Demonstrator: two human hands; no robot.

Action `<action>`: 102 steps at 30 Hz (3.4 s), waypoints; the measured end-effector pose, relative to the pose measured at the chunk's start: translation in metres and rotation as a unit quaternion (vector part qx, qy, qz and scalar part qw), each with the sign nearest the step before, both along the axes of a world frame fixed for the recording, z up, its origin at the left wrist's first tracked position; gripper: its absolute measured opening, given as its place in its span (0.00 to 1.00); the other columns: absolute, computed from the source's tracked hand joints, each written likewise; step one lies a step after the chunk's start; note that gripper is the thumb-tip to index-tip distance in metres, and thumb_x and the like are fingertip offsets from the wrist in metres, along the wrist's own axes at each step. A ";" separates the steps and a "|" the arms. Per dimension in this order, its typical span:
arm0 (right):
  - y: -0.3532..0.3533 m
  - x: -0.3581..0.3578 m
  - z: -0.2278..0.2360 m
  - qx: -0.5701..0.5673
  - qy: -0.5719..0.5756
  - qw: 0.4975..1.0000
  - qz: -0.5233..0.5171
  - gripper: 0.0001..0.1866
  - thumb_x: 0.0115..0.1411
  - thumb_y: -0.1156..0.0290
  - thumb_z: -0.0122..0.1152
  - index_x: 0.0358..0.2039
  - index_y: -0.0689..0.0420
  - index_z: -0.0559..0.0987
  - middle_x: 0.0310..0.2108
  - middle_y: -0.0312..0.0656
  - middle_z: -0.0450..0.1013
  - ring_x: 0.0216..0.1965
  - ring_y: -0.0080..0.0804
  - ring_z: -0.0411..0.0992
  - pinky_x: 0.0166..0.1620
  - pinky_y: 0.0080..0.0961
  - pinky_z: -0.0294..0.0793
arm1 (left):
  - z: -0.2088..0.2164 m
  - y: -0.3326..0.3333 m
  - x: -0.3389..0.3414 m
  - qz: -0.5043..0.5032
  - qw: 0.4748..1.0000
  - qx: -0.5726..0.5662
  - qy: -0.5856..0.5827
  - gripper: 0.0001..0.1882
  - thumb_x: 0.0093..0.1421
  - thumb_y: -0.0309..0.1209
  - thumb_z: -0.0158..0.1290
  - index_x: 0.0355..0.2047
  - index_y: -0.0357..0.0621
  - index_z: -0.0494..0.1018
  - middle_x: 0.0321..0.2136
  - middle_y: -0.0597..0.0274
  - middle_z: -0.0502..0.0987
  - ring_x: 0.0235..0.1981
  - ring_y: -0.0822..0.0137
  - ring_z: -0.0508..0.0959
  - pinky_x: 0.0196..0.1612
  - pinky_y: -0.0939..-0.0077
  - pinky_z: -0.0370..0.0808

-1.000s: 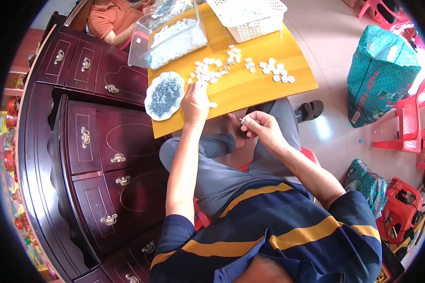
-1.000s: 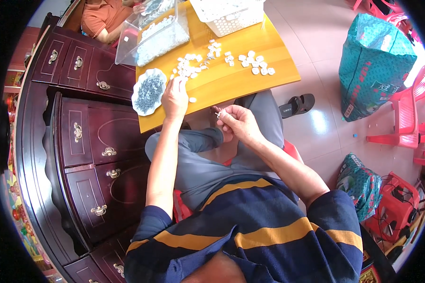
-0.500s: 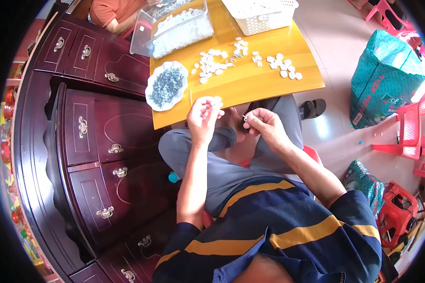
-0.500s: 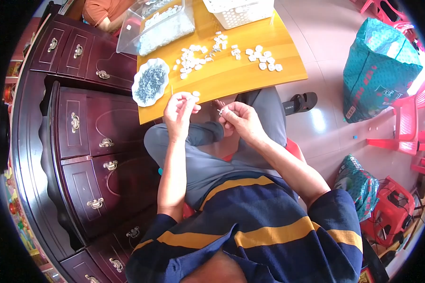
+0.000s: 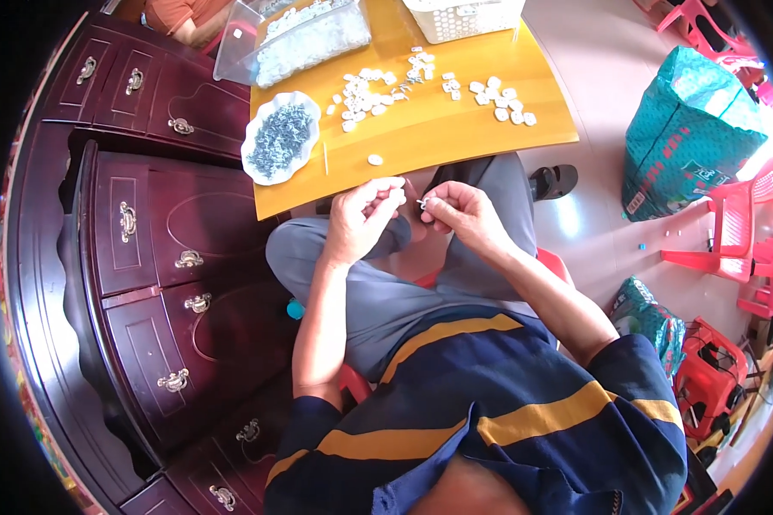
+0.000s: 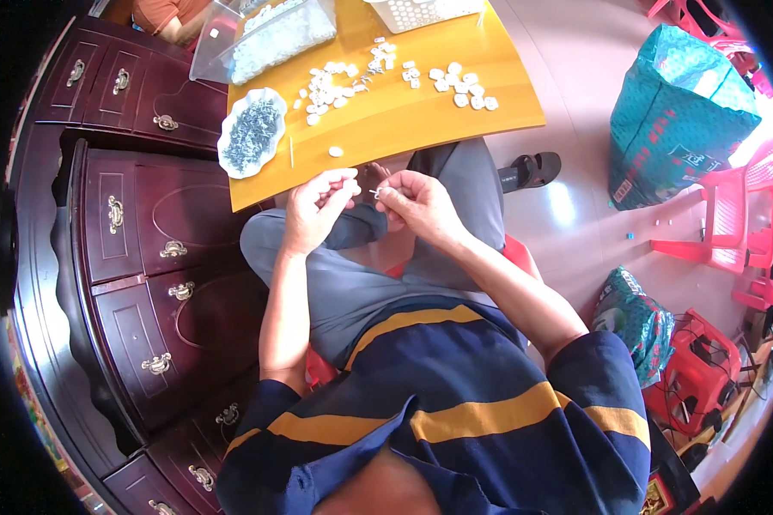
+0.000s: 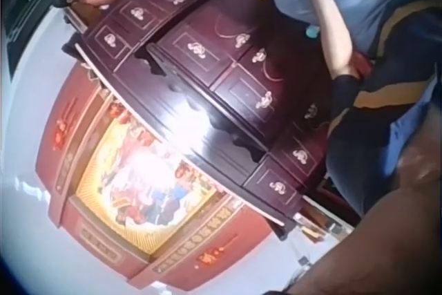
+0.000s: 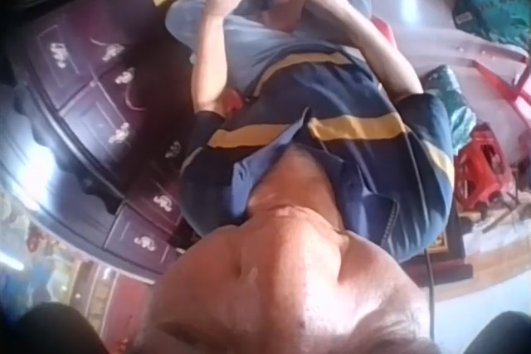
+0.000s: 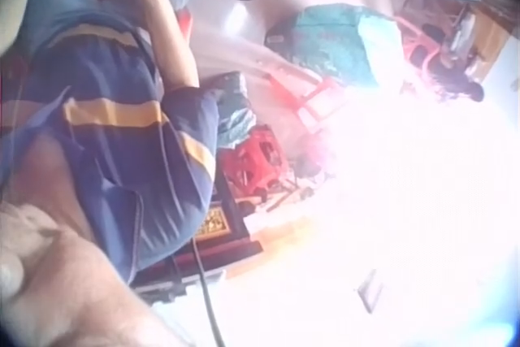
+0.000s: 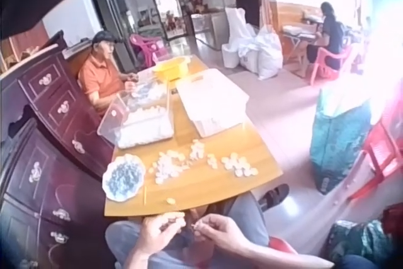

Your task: The recorder manually joins small white plastic parts with metal fasteners at a table.

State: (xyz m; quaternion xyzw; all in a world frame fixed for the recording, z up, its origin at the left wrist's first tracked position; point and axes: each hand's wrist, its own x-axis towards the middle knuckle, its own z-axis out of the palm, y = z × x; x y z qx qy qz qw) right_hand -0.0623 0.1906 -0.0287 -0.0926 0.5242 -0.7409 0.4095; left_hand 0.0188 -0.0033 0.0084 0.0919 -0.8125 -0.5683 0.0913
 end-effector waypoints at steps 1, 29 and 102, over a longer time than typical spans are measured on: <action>-0.001 0.000 -0.001 0.003 0.009 1.000 0.004 0.08 0.69 0.69 0.57 0.40 0.61 0.77 0.29 0.35 0.77 0.26 0.16 0.70 0.30 0.17 0.75 | 0.000 0.000 0.000 -0.019 1.000 -0.009 0.007 0.10 0.65 0.24 0.56 0.45 0.37 0.77 0.31 0.62 0.82 0.29 0.74 0.82 0.34 0.80 0.80; 0.005 -0.007 -0.004 -0.037 -0.021 0.991 -0.126 0.08 0.69 0.66 0.59 0.40 0.57 0.79 0.30 0.34 0.78 0.27 0.15 0.71 0.34 0.14 0.71 | 0.002 0.012 -0.031 0.018 0.996 -0.085 0.022 0.09 0.64 0.26 0.58 0.42 0.34 0.78 0.27 0.59 0.81 0.26 0.72 0.81 0.30 0.79 0.77; 0.004 -0.007 -0.032 -0.143 -0.367 0.904 -0.168 0.07 0.67 0.67 0.58 0.37 0.56 0.79 0.33 0.38 0.80 0.32 0.25 0.77 0.36 0.26 0.80 | -0.032 0.094 0.000 -0.064 0.997 0.028 0.032 0.11 0.59 0.18 0.59 0.43 0.35 0.78 0.31 0.62 0.82 0.28 0.77 0.80 0.34 0.82 0.78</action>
